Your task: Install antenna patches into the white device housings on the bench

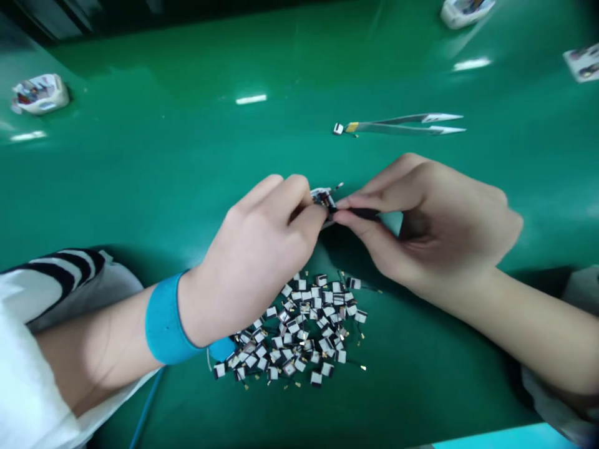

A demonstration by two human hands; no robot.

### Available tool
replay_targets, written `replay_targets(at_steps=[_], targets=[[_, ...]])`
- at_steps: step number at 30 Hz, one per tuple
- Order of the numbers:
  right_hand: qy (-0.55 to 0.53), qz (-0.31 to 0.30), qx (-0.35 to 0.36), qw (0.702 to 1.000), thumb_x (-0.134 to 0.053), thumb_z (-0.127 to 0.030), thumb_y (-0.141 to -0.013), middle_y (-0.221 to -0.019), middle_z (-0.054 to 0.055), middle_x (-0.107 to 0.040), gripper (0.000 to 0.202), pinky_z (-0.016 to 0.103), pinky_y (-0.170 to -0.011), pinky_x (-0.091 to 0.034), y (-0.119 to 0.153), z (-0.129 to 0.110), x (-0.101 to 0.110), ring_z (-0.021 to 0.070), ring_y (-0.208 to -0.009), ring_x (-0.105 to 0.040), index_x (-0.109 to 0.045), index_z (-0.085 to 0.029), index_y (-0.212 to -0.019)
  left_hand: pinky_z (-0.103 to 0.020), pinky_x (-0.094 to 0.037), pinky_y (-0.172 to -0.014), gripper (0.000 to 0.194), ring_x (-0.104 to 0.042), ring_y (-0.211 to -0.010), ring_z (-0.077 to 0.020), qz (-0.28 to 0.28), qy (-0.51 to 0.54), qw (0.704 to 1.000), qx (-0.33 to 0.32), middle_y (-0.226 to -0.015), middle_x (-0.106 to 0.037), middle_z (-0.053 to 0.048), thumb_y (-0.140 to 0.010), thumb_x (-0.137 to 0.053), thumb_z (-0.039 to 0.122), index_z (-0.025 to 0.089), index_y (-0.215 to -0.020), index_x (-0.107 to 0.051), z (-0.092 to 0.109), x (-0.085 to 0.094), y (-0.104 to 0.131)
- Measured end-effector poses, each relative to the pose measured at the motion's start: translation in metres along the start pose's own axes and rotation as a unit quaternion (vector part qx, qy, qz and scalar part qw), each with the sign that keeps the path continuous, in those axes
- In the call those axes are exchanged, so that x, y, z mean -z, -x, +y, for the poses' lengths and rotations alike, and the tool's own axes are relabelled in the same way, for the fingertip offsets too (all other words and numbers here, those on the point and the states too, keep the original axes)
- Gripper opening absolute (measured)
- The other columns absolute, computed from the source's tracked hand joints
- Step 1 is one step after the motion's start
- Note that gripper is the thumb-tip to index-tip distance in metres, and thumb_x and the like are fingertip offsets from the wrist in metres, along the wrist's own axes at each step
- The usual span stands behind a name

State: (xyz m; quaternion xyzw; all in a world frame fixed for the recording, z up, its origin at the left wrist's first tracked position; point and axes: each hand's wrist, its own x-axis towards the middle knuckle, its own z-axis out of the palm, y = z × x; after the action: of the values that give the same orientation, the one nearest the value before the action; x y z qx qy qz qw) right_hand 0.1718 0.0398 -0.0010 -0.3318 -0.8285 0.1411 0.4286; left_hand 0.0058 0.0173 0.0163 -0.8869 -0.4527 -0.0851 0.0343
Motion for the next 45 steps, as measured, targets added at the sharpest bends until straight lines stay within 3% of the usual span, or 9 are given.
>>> replay_targets(at_steps=[5,14,20,26,29,33,38,42,45], targets=[[-0.126,0.127,-0.183,0.967,-0.065,-0.012,-0.066,-0.078,0.001,-0.053,0.017,0.029,-0.066,-0.051,-0.003,0.018,0.022,0.0124,-0.073,-0.057,-0.051,-0.019,-0.072,-0.025,-0.043,-0.057,0.020,-0.051,-0.066,-0.0131,0.008,0.050,0.999,0.012,-0.071,-0.055,-0.003,-0.084,-0.040,0.017,0.016,-0.071,-0.057,0.001,0.001,0.002],[-0.096,-0.052,-0.201,0.974,-0.061,-0.027,-0.071,-0.070,-0.004,-0.054,0.016,0.017,-0.055,-0.050,-0.002,0.027,0.038,0.0052,-0.065,-0.056,-0.047,-0.019,-0.071,-0.024,-0.042,-0.058,0.009,-0.054,-0.069,-0.0120,0.040,0.068,0.996,0.040,-0.076,-0.060,-0.001,-0.079,-0.053,0.020,0.016,-0.084,-0.059,0.002,0.001,0.001],[-0.143,-0.110,-0.301,0.936,-0.068,-0.027,-0.064,-0.082,-0.005,-0.054,0.026,0.024,-0.061,-0.050,-0.006,0.021,0.047,0.0114,-0.077,-0.058,-0.043,-0.029,-0.071,-0.020,-0.040,-0.058,0.011,-0.052,-0.065,-0.0085,0.055,0.084,0.995,0.024,-0.076,-0.059,0.001,-0.074,-0.060,0.019,0.017,-0.085,-0.063,-0.002,0.000,0.002],[-0.185,-0.116,-0.256,0.942,-0.059,-0.045,-0.068,-0.081,-0.002,-0.053,0.022,0.025,-0.061,-0.048,-0.003,0.022,0.048,0.0164,-0.091,-0.056,-0.045,-0.028,-0.073,-0.024,-0.040,-0.059,0.014,-0.052,-0.066,-0.0116,0.024,0.140,0.988,0.059,-0.078,-0.058,-0.001,-0.074,-0.060,0.016,0.016,-0.087,-0.064,-0.001,0.001,0.003],[-0.154,-0.173,-0.230,0.945,-0.053,-0.041,-0.075,-0.084,-0.001,-0.054,0.019,0.025,-0.063,-0.050,-0.001,0.023,0.048,0.0147,-0.084,-0.058,-0.043,-0.025,-0.074,-0.026,-0.041,-0.063,0.012,-0.054,-0.072,-0.0137,0.019,0.150,0.985,0.085,-0.082,-0.058,-0.001,-0.076,-0.057,0.015,0.017,-0.085,-0.064,0.001,0.003,0.003],[-0.102,-0.229,-0.113,0.962,-0.043,-0.029,-0.083,-0.089,-0.001,-0.054,0.010,0.022,-0.067,-0.049,-0.009,0.026,0.042,0.0095,-0.080,-0.056,-0.041,-0.020,-0.080,-0.024,-0.044,-0.063,0.012,-0.056,-0.073,-0.0127,0.001,0.184,0.983,0.003,-0.084,-0.060,0.000,-0.079,-0.053,0.017,0.020,-0.086,-0.063,-0.007,0.003,0.003],[-0.045,-0.281,-0.001,0.959,-0.032,-0.028,-0.086,-0.091,0.004,-0.052,0.016,0.033,-0.078,-0.046,-0.017,0.029,0.027,0.0163,-0.095,-0.052,-0.037,-0.018,-0.075,-0.017,-0.048,-0.068,0.014,-0.058,-0.077,-0.0082,0.042,0.244,0.969,0.002,-0.086,-0.063,0.002,-0.076,-0.057,0.014,0.019,-0.088,-0.062,-0.013,0.005,0.005],[-0.074,-0.221,0.017,0.972,-0.054,-0.028,-0.077,-0.094,0.002,-0.055,0.030,0.022,-0.066,-0.049,-0.010,0.011,0.028,0.0108,-0.088,-0.055,-0.029,-0.019,-0.064,-0.014,-0.049,-0.071,0.014,-0.060,-0.077,-0.0073,0.136,0.236,0.962,-0.006,-0.083,-0.064,0.002,-0.070,-0.063,0.010,0.016,-0.083,-0.062,-0.008,0.017,0.008],[-0.052,-0.141,0.018,0.988,-0.055,-0.015,-0.077,-0.071,-0.003,-0.056,0.037,0.011,-0.062,-0.048,-0.007,-0.006,0.034,0.0033,-0.080,-0.058,-0.023,-0.018,-0.058,-0.015,-0.051,-0.070,0.013,-0.061,-0.077,-0.0085,0.133,0.214,0.967,-0.025,-0.083,-0.066,0.002,-0.072,-0.061,0.011,0.016,-0.084,-0.062,-0.006,0.026,0.009]])
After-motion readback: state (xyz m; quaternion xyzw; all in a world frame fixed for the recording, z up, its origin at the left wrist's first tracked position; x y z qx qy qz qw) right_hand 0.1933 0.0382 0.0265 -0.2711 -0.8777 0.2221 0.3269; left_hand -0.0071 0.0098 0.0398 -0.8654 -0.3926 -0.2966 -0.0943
